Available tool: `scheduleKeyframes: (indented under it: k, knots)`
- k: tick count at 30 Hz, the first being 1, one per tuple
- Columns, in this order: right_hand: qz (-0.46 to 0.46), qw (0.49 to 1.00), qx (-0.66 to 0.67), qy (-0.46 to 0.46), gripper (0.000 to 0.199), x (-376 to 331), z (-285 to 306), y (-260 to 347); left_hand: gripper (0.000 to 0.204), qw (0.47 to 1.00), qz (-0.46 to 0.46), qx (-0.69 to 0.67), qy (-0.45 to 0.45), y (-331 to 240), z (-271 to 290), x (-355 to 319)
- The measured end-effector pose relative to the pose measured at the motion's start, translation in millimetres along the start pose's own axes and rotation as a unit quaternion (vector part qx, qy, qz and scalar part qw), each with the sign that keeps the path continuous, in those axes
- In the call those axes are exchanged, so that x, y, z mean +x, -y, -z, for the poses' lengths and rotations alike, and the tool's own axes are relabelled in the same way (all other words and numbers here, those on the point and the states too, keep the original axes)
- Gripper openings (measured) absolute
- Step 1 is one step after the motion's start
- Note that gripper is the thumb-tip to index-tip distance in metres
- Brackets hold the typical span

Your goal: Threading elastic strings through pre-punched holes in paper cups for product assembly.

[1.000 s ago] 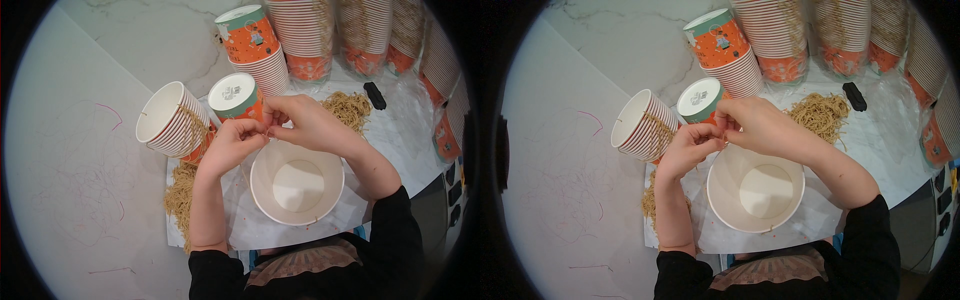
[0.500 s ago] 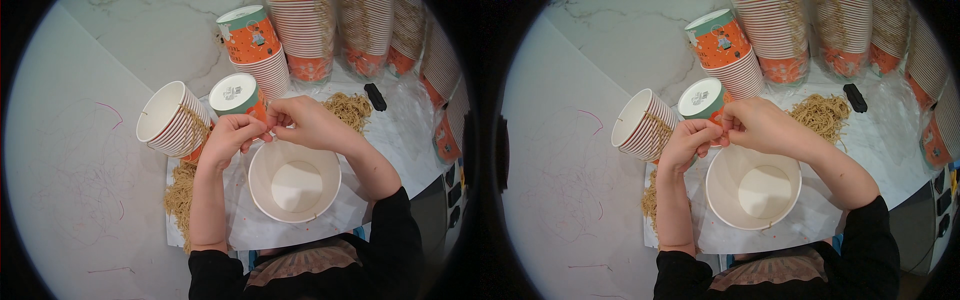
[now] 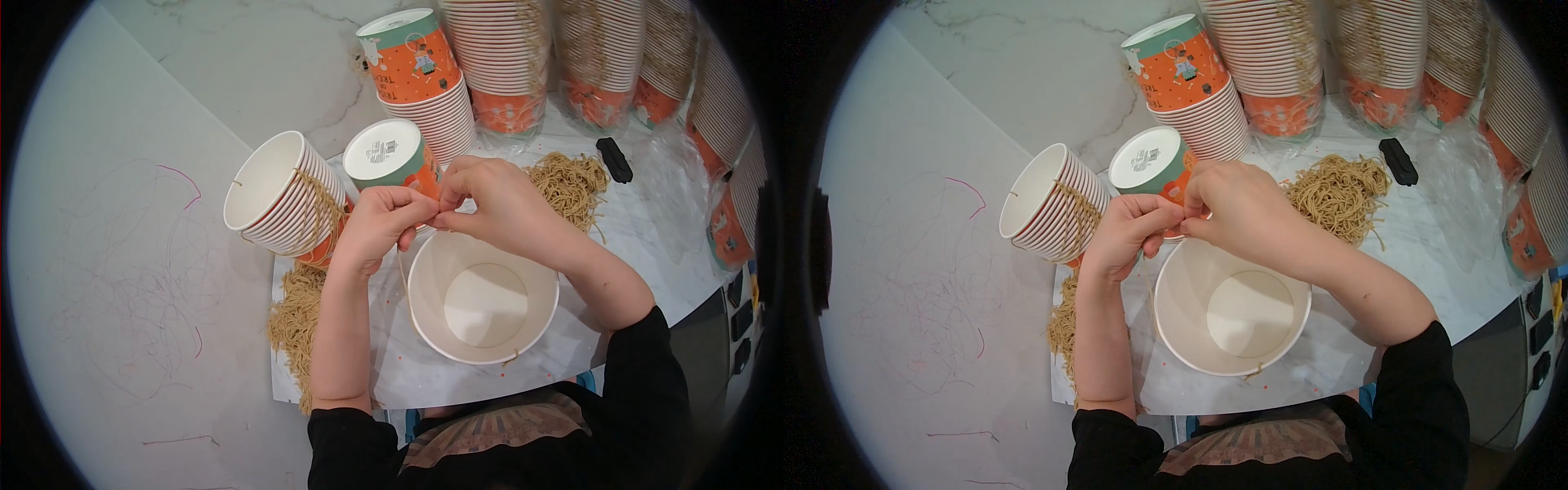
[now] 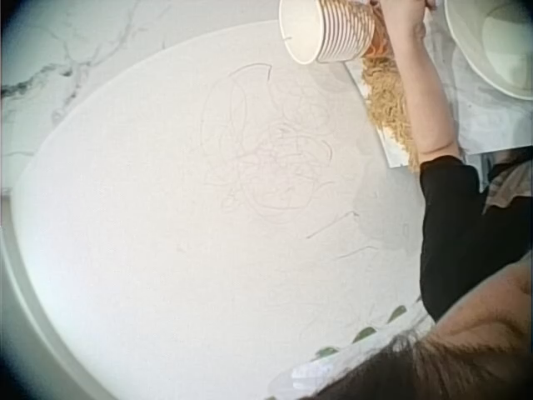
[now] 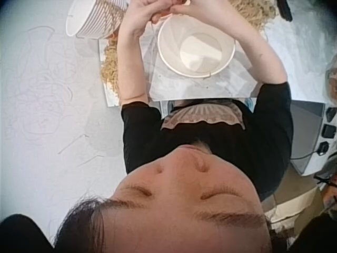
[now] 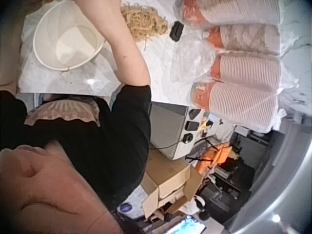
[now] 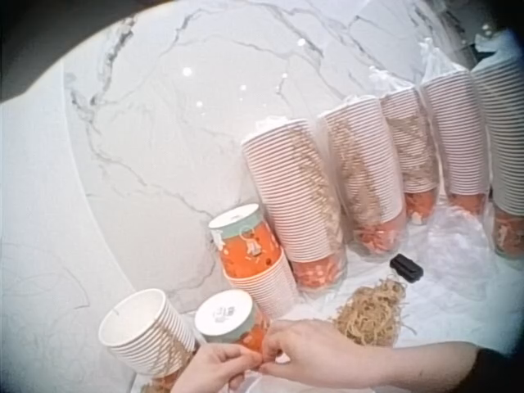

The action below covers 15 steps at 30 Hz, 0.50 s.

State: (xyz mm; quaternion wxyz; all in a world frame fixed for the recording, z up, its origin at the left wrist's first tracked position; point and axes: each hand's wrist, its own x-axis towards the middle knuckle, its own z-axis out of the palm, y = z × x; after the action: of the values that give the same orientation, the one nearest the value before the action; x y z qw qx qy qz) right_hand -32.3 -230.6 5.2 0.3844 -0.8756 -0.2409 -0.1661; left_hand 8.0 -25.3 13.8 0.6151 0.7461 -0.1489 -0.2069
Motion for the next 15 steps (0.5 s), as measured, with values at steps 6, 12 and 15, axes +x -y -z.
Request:
scheduleKeyframes:
  k: [6, 12, 15]
  knots:
    - [0.019, 0.999, 0.034, -0.01, 0.019, 0.1, -1.4, -1.9, 0.015, 1.0, 0.006, -0.002, 0.019, -2.7, 2.7, -1.8]
    - [-0.02, 0.997, 0.041, 0.062, 0.016, 2.5, 9.1, 1.0, 0.012, 0.998, 0.017, 0.014, 0.062, -4.0, 7.1, -3.0]
    - [-0.009, 0.997, 0.059, 0.052, 0.014, 1.9, 10.4, -3.0, 0.012, 0.998, 0.013, 0.019, 0.055, -3.0, 5.9, -1.6]
